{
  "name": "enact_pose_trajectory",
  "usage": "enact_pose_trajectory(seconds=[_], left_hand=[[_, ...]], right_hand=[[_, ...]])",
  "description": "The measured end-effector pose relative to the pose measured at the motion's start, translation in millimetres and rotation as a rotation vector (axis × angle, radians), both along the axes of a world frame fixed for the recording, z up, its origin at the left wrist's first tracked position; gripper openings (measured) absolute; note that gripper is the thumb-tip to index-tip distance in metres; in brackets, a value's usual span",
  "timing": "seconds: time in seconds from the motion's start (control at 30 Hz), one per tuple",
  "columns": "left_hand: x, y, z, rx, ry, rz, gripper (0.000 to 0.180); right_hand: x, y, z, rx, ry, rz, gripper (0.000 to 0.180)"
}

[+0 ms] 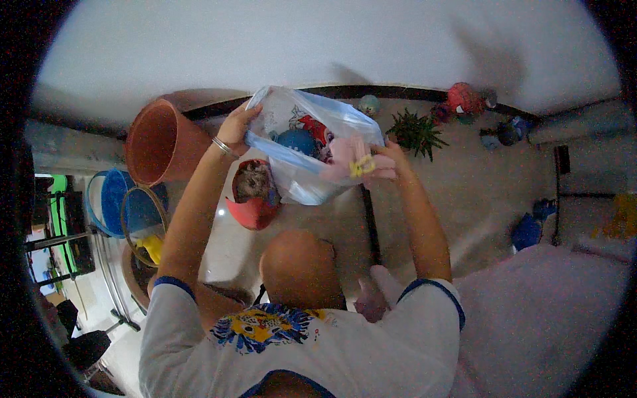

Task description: The person wipes a window screen and frame with a blue cloth. They then squat on the floor to wash the cloth in a basin, pack a flower into a plastic bag, and wipe a small potted plant.

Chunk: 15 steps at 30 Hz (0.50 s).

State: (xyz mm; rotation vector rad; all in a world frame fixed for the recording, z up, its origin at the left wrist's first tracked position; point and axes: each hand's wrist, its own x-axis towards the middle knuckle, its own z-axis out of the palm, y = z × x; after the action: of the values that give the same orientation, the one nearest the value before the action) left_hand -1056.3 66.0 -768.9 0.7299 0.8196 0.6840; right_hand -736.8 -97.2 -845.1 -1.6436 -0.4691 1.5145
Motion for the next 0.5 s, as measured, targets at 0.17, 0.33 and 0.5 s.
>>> enact_pose_trajectory(seconds=[0.17,0.33,0.5], left_hand=[[8,-4,5,-0.017,0.020,0.021,0.026],[2,-6,15,0.017,-0.004,0.020,0.021],[-7,-13,47,0.033,0.013,0.057,0.023]], right_hand=[[4,-3,5,0.144,0.208,-0.238,0.028],[16,-6,31,0.145,-0.005,-0.451,0.034],[21,4,89,0.346,0.013,-0.525,0.039]])
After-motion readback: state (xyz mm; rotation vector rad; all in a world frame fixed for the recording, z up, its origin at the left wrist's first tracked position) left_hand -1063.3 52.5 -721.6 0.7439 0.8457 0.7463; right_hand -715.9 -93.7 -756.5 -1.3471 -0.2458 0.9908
